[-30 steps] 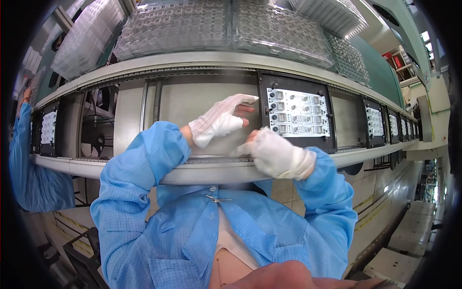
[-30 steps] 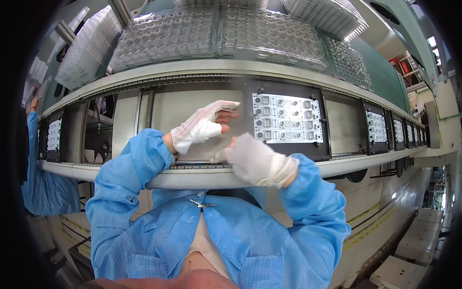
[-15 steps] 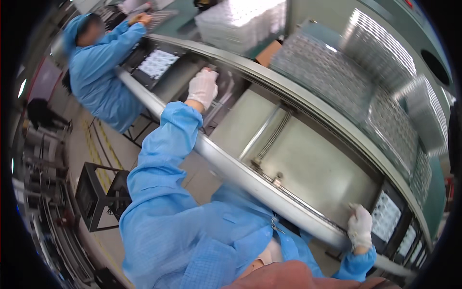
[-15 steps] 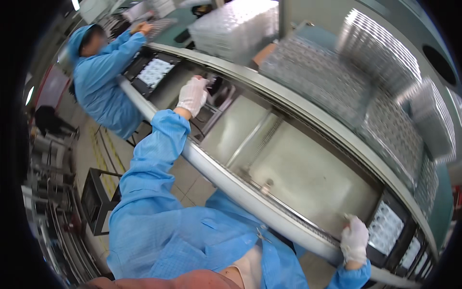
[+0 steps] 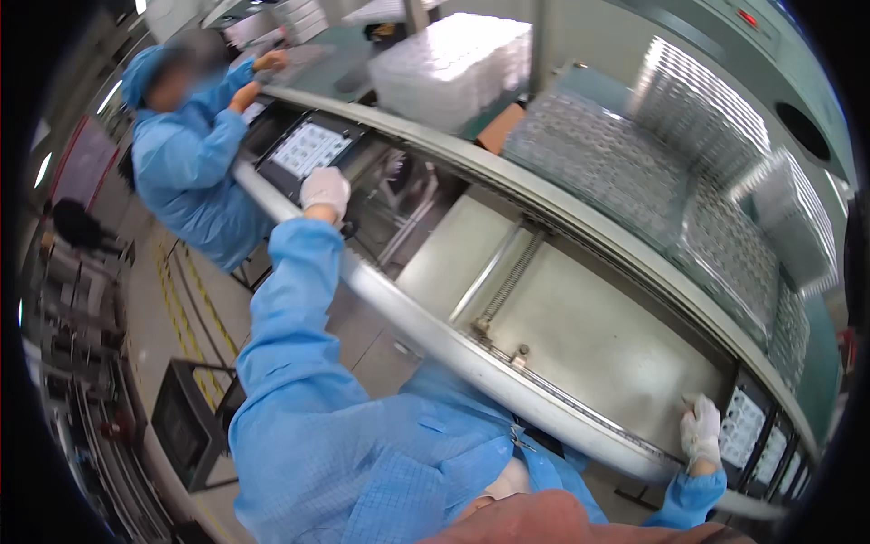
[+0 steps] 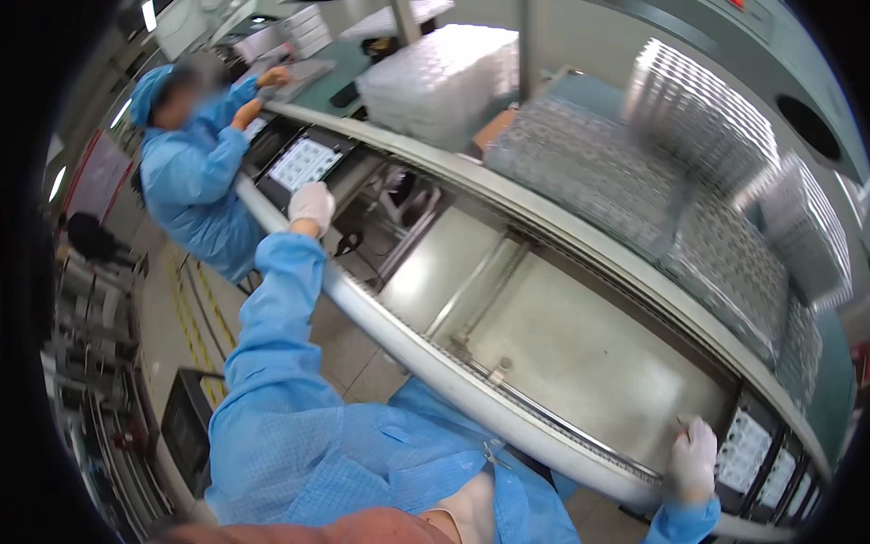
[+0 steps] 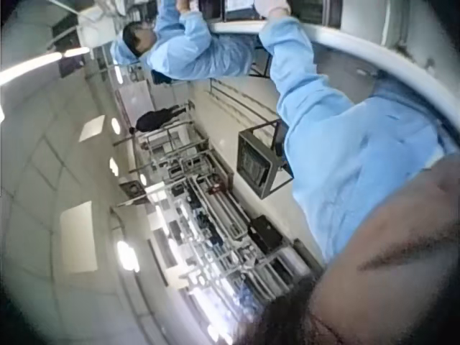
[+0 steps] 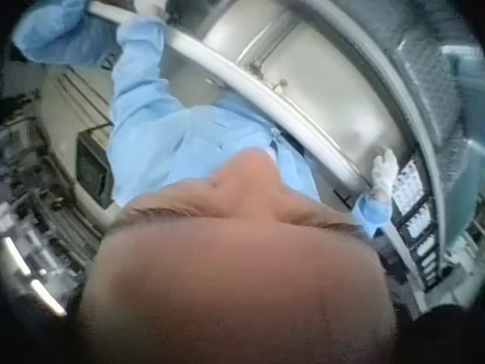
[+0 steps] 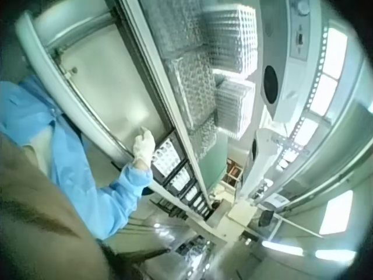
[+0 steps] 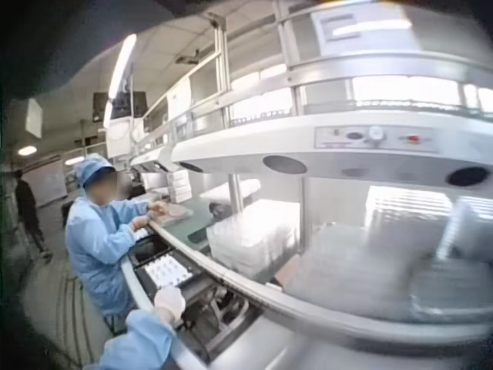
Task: Placing electronic components onto printed circuit boards using a manual pickup tool on a factory assembly line.
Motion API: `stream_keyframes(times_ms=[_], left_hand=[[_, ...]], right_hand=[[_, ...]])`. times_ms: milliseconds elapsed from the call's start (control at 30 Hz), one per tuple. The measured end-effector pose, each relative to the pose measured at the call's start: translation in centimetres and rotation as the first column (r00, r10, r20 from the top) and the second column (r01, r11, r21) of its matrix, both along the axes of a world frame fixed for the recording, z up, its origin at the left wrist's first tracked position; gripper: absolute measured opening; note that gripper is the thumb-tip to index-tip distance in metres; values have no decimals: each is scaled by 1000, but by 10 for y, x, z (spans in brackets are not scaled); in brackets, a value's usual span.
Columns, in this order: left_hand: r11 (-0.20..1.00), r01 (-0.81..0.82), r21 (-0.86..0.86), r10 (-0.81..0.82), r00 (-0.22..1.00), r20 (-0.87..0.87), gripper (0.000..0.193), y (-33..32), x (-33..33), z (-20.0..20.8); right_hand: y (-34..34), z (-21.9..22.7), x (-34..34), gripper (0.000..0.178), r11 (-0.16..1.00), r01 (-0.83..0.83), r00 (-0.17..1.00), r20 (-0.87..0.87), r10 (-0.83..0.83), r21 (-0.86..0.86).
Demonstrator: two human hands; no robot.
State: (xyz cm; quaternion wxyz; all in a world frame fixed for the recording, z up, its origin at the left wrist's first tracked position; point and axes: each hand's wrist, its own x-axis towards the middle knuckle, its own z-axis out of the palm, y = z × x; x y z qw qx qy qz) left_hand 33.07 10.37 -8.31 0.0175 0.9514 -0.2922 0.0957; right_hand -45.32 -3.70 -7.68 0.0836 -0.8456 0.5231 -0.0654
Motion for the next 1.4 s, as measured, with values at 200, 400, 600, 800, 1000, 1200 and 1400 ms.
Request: stream_keyframes(times_ms=[200,400,600,800,1000,1200,1400], left_hand=[[902,413,-123,-411,910,42,20,56,1,30],[728,653,-210,-668,744,-5,16,99,17,71],[510,823,-250,-848,431,-309,24,102,34,116],[238,962,-131,-764,103,-637,38,73,86,115],[-203,852,-483,-814,-421,-401,42,5,198,33],[115,904,-413,-897,273,348,38,-181,396,-19],[378,882,-282,-863,446,236,37,-312,512,-81]], right_hand=[[1,93,154,25,982,-153,961,215,174,-111],[-47,153,272,37,923,33,959,274,79,-384],[-117,132,383,44,879,172,963,262,-56,-445],[-133,132,540,55,911,326,927,-102,-360,-253],[-156,82,660,48,904,207,961,-97,-260,-373],[-189,-8,733,50,841,224,936,350,-45,-493],[-181,-43,780,51,944,45,890,442,110,-327]])
